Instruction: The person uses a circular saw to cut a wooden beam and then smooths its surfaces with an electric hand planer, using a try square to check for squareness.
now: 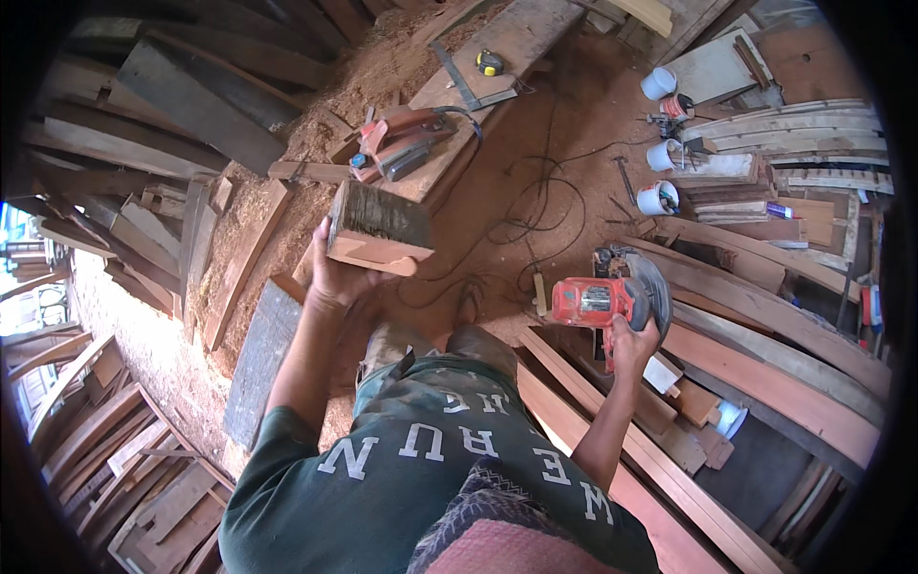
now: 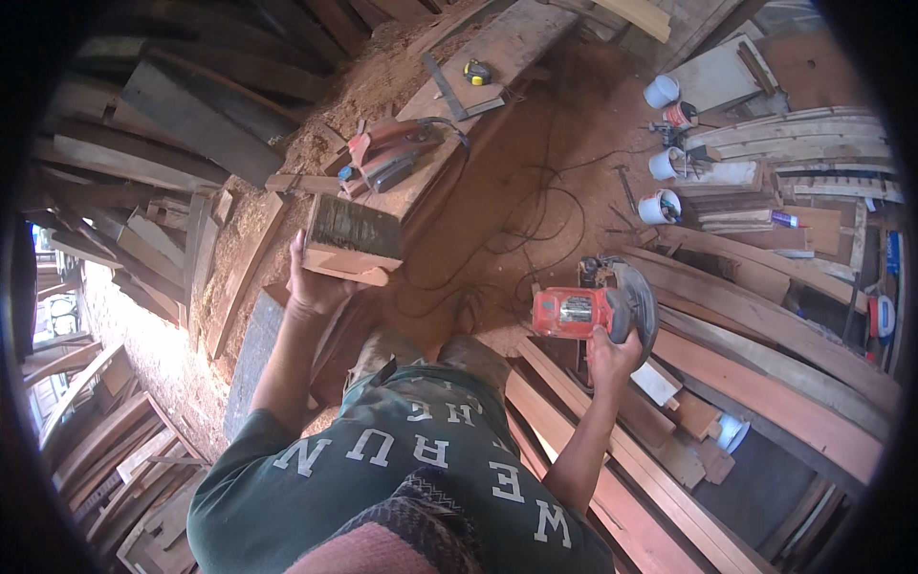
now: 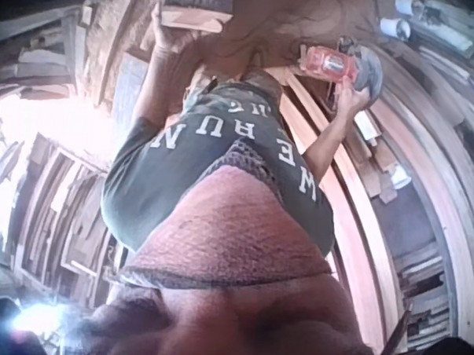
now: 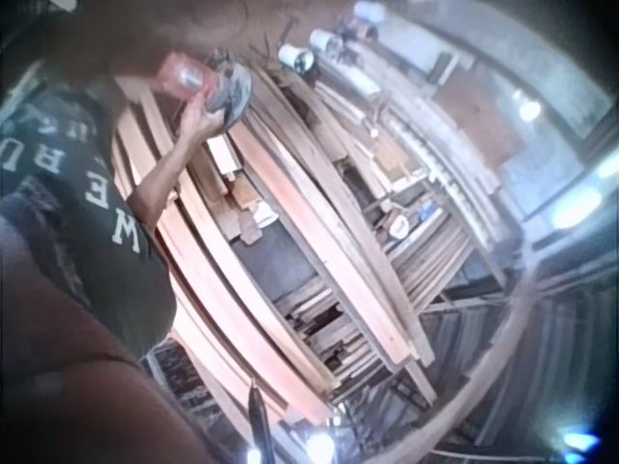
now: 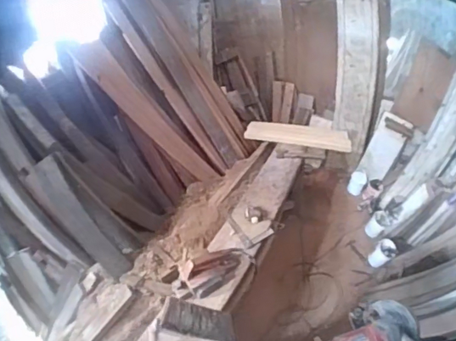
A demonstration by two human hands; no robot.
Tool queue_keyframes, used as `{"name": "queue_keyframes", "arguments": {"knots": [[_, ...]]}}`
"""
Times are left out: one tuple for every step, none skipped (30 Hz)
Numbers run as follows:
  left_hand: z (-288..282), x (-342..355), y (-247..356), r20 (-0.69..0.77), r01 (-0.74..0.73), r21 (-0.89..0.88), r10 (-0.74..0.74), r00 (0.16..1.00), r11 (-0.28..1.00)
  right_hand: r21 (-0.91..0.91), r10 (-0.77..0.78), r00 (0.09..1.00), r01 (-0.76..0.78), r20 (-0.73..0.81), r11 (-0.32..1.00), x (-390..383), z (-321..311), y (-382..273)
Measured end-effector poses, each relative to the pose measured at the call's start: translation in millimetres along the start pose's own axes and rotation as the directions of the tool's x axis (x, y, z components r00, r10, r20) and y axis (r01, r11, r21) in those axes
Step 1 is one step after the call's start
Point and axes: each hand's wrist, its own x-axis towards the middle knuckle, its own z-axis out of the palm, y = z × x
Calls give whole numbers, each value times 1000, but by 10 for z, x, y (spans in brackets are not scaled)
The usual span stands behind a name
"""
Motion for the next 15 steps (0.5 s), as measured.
{"name": "queue_keyframes", "arguments": {"knots": [[184, 143, -145, 45, -20, -117, 26, 999, 993, -43, -57, 998, 56, -35, 998, 76, -36, -26], [269, 242, -258, 90, 2, -179, 15, 996, 984, -4, 29, 1000, -29, -7, 1000, 93, -23, -231], [343, 346, -360, 141, 32, -236, 2, 990, 971, 11, 54, 999, -54, -10, 999, 135, -40, -338], [416, 475, -449, 199, 49, -258, 4, 980, 965, 26, 80, 997, -80, -13, 996, 177, -57, -416], [496, 597, -535, 191, 50, -266, 2, 982, 963, 41, 109, 994, -108, -23, 993, 198, -86, -448], [597, 701, -606, 182, 49, -271, 1, 983, 961, 50, 121, 992, -120, -24, 992, 229, -112, -451], [689, 776, -666, 171, 47, -276, 1, 985, 960, 60, 132, 991, -131, -24, 990, 254, -135, -443], [783, 832, -698, 169, 53, -289, -4, 986, 956, 71, 138, 990, -136, -22, 988, 281, -154, -447], [821, 891, -727, 157, 64, -295, -18, 987, 953, 73, 134, 991, -131, -31, 989, 298, -170, -432], [850, 943, -752, 145, 73, -301, -31, 989, 951, 75, 129, 991, -126, -39, 989, 313, -181, -409], [857, 985, -770, 130, 81, -304, -43, 991, 949, 79, 126, 991, -122, -44, 989, 319, -164, -411], [808, 1021, -810, 140, 87, -319, -44, 989, 944, 60, 146, 989, -144, -37, 988, 299, -166, -493], [767, 1053, -849, 125, 93, -322, -55, 991, 942, 66, 148, 988, -145, -34, 987, 323, -179, -467], [710, 1081, -881, 107, 99, -321, -67, 992, 942, 75, 153, 988, -151, -30, 986, 333, -169, -426], [649, 1102, -915, 89, 103, -321, -79, 993, 941, 83, 158, 987, -156, -25, 984, 337, -168, -399]]}}
